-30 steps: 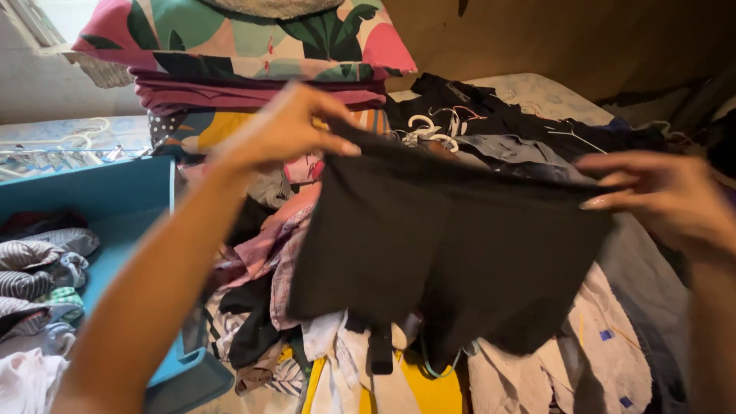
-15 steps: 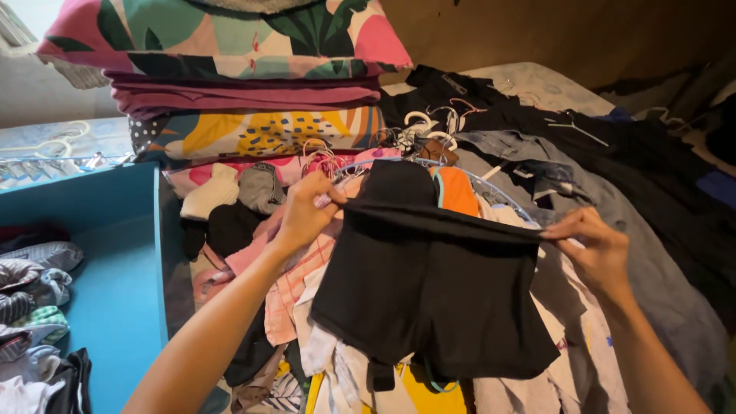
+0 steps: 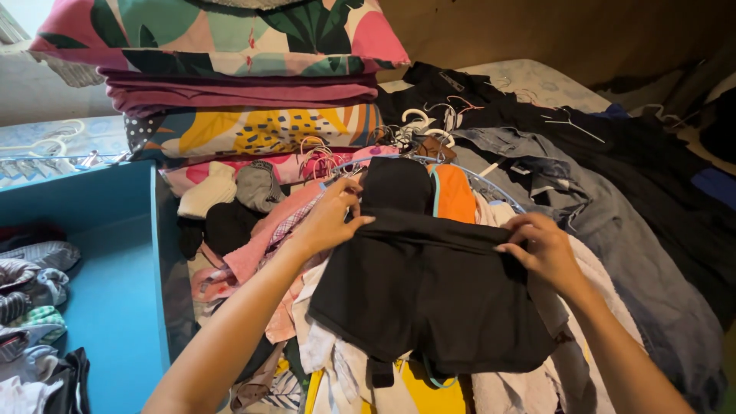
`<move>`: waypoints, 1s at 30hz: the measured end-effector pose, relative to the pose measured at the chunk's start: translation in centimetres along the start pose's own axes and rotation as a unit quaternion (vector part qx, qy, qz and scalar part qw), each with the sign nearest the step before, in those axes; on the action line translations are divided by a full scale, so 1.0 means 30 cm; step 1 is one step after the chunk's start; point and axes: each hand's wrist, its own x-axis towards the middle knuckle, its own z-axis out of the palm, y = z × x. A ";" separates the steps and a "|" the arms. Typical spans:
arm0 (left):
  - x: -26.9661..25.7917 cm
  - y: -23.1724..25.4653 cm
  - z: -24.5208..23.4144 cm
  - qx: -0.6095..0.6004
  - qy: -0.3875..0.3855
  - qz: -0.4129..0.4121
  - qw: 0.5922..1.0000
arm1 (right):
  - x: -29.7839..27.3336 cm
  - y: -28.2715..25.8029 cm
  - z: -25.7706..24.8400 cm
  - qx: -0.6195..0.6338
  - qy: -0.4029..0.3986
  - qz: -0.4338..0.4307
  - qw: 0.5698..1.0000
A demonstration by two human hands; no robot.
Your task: Folding and organizing various items of laundry, including underwear, socks, and small towels, into a storage bin.
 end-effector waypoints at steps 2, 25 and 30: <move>0.008 -0.039 0.009 0.013 -0.045 -0.009 0.999 | -0.006 0.068 0.038 -0.037 -0.081 0.139 0.986; -0.162 0.158 -0.038 0.035 -0.132 -0.024 0.990 | -0.053 -0.173 0.006 -0.039 -0.129 0.039 0.990; -0.123 0.152 -0.025 0.095 -0.154 -0.002 0.984 | -0.025 -0.194 0.014 -0.074 -0.164 0.061 0.982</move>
